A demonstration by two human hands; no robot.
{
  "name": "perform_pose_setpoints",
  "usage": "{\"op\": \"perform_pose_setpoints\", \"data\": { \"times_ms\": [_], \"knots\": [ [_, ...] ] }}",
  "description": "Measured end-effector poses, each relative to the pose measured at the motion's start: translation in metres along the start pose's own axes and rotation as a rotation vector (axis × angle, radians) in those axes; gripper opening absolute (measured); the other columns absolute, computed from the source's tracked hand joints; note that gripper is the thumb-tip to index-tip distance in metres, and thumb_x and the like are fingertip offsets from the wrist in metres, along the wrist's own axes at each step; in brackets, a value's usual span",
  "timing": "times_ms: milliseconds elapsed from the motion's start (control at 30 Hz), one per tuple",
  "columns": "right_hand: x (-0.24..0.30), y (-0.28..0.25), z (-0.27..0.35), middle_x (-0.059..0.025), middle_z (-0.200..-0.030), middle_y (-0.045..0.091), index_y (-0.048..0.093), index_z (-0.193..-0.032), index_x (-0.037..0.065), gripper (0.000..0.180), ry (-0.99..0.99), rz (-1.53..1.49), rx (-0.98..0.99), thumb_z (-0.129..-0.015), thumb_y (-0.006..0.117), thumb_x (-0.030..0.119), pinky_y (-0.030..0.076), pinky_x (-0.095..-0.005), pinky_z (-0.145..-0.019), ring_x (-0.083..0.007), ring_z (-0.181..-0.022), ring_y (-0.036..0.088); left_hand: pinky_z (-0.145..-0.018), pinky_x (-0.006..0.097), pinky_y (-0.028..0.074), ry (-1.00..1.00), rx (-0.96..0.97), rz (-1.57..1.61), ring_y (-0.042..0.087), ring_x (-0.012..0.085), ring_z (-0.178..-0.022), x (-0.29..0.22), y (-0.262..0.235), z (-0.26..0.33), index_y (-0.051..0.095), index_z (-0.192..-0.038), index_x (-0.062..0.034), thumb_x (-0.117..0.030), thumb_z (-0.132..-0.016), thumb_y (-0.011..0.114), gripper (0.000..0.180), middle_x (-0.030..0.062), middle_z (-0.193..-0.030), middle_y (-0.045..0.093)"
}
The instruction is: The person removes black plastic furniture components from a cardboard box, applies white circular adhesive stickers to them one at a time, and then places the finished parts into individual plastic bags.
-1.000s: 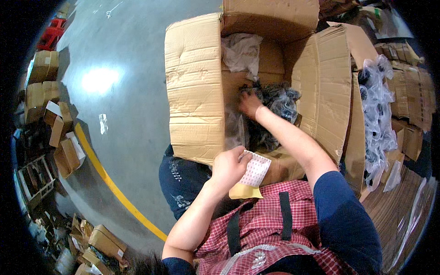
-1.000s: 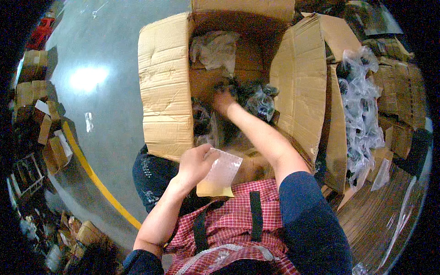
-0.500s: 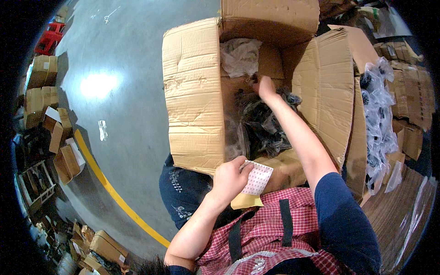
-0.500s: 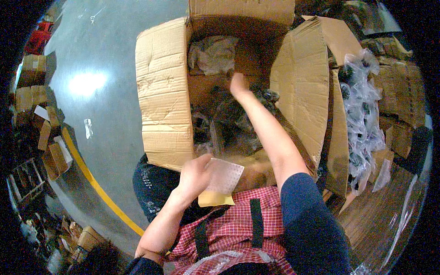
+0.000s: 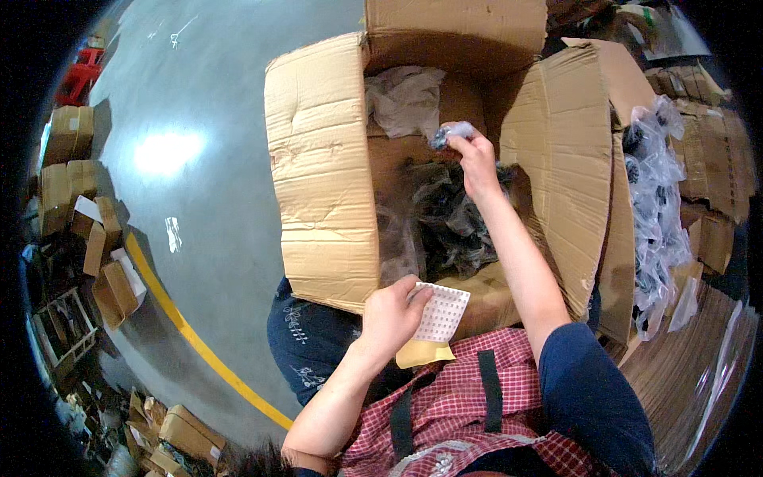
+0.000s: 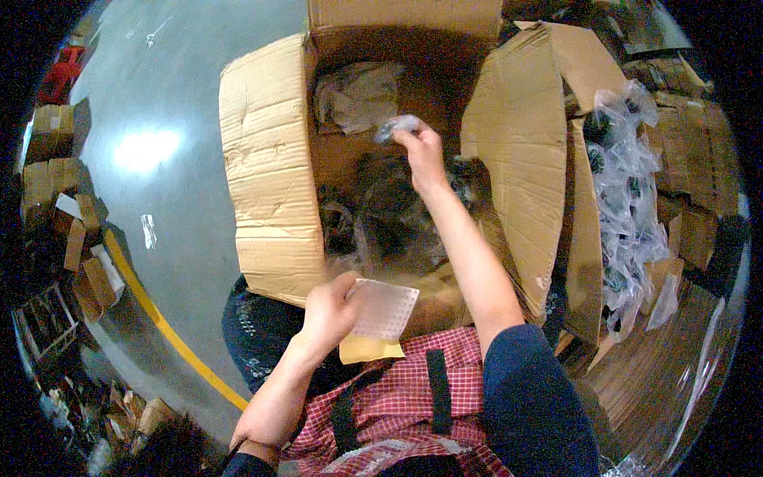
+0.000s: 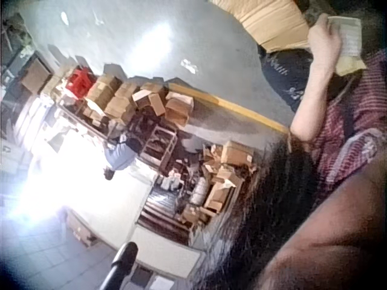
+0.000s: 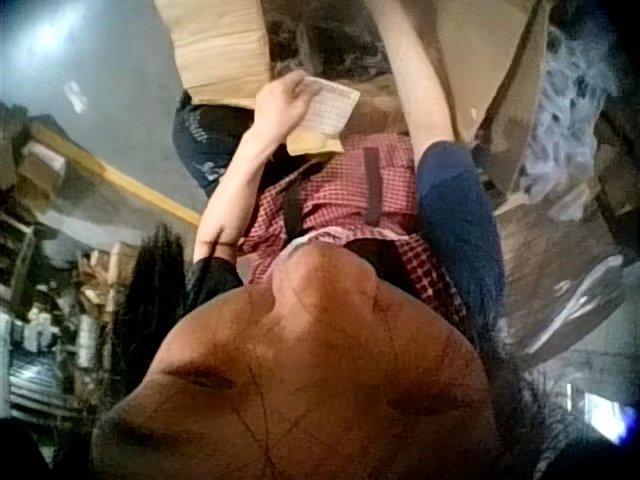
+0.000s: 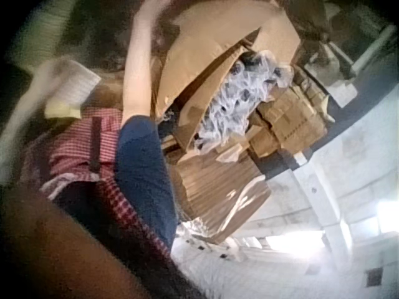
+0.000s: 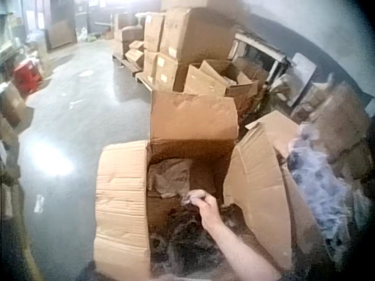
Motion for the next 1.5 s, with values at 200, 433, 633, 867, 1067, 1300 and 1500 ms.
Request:
{"op": "perform_pose_setpoints", "data": {
  "times_ms": [200, 433, 633, 867, 1067, 1300, 1500],
  "knots": [
    [0.109, 0.026, 0.098, -0.0122, -0.109, 0.066, 0.058, -0.114, 0.001, 0.029, -0.092, -0.229, 0.091, -0.086, 0.063, -0.004, 0.051, -0.031, -0.092, -0.019, -0.104, 0.064, -0.064, 0.047, 0.049, -0.042, 0.006, 0.046, 0.065, 0.0413, -0.074, -0.004, -0.001, -0.005, 0.066, -0.089, -0.0032, -0.028, -0.092, 0.065, 0.025, 0.0213, -0.076, 0.066],
    [0.166, 0.036, 0.137, -0.0075, -0.106, 0.064, 0.06, -0.115, 0.004, 0.033, -0.247, -0.379, 0.165, -0.084, 0.069, -0.005, 0.052, -0.0284, -0.086, -0.016, -0.099, 0.062, -0.067, 0.045, 0.049, -0.023, -0.053, -0.005, 0.065, 0.0395, -0.076, 0.004, 0.003, -0.011, 0.065, -0.089, -0.001, -0.031, -0.091, 0.065, 0.03, 0.022, -0.079, 0.066],
    [0.178, 0.035, 0.155, -0.0067, -0.108, 0.064, 0.061, -0.116, 0.001, 0.033, -0.321, -0.351, 0.14, -0.084, 0.073, 0.001, 0.049, -0.0272, -0.089, -0.0148, -0.099, 0.061, -0.069, 0.04, 0.05, -0.123, -0.042, 0.12, 0.064, 0.0287, -0.071, 0.001, -0.003, -0.016, 0.064, -0.091, 0.0016, -0.032, -0.091, 0.066, 0.033, 0.0185, -0.079, 0.067],
    [0.194, 0.032, 0.181, -0.002, -0.102, 0.064, 0.064, -0.108, 0.001, 0.03, -0.273, -0.168, 0.018, -0.081, 0.077, 0.004, 0.046, -0.0241, -0.083, -0.0109, -0.093, 0.059, -0.066, 0.037, 0.049, -0.07, -0.097, 0.18, 0.062, 0.0222, -0.068, 0.009, 0.002, -0.017, 0.063, -0.089, 0.0028, -0.03, -0.091, 0.066, 0.033, 0.0171, -0.075, 0.066],
    [0.203, 0.035, 0.188, -0.0025, -0.098, 0.063, 0.064, -0.101, 0.003, 0.029, -0.297, -0.11, -0.015, -0.077, 0.08, 0.001, 0.047, -0.0246, -0.083, -0.0119, -0.09, 0.059, -0.064, 0.035, 0.047, -0.073, -0.119, 0.214, 0.058, 0.0158, -0.068, 0.005, -0.002, -0.019, 0.062, -0.086, 0.0032, -0.028, -0.091, 0.067, 0.032, 0.015, -0.074, 0.065],
    [0.201, 0.036, 0.189, -0.0087, -0.099, 0.066, 0.062, -0.092, 0.006, 0.029, -0.383, -0.214, 0.034, -0.074, 0.079, -0.008, 0.049, -0.0288, -0.085, -0.0167, -0.092, 0.062, -0.062, 0.037, 0.047, -0.046, -0.138, 0.26, 0.063, 0.0207, -0.065, 0.017, 0.003, -0.023, 0.063, -0.083, 0.0018, -0.025, -0.091, 0.067, 0.028, 0.0151, -0.071, 0.066],
    [0.2, 0.035, 0.194, -0.015, -0.105, 0.069, 0.067, -0.093, 0.004, 0.026, -0.315, -0.289, 0.037, -0.074, 0.077, -0.011, 0.053, -0.0344, -0.088, -0.0219, -0.098, 0.066, -0.063, 0.038, 0.047, -0.031, -0.132, 0.212, 0.063, 0.0227, -0.064, 0.013, 0.001, -0.023, 0.064, -0.084, 0.0013, -0.026, -0.091, 0.067, 0.029, 0.0157, -0.072, 0.067]
  ]
}}
Point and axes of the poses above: each hand's wrist, its own z-axis away from the middle knuckle, its own y-axis out of the palm, x = y × z, the point moved 1 cm from there along -z, towards the middle knuckle
